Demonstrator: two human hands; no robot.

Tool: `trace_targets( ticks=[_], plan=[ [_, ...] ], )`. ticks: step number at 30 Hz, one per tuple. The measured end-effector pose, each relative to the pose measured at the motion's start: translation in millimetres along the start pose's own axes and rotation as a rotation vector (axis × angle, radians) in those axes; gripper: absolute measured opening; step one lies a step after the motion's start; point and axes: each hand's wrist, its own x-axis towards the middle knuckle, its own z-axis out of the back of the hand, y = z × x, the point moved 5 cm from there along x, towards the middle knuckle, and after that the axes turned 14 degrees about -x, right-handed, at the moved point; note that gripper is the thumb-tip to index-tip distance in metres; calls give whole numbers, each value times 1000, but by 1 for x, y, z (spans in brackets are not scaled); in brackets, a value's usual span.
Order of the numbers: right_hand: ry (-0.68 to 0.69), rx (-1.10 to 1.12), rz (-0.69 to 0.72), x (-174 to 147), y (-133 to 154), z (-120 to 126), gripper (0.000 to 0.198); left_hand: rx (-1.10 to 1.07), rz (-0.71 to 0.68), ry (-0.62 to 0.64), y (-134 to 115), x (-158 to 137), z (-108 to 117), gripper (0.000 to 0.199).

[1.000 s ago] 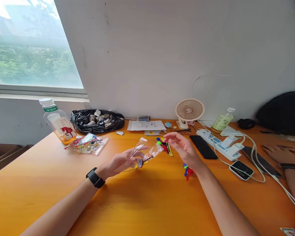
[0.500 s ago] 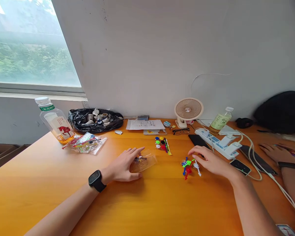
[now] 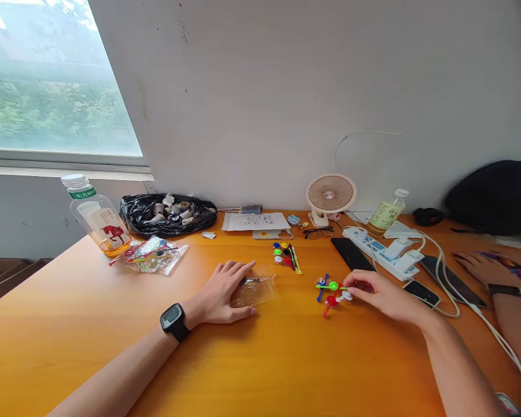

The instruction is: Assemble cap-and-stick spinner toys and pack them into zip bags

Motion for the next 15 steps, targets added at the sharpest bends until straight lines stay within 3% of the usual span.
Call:
trace_targets(
  ticks=[5, 10, 13, 15],
  plan=[
    [-95, -3, 13, -6, -3, 16, 42, -26, 0, -1, 0, 1, 1, 97],
    [-342, 36, -32, -10, -13, 43, 43, -46, 1, 3, 0, 0, 1, 96],
    [-499, 164, -34, -10, 7, 51, 45, -51, -1, 6, 0, 0, 1, 95],
    [-495, 202, 11, -4, 37, 44, 42, -49, 2, 9, 0, 0, 1, 95]
  ],
)
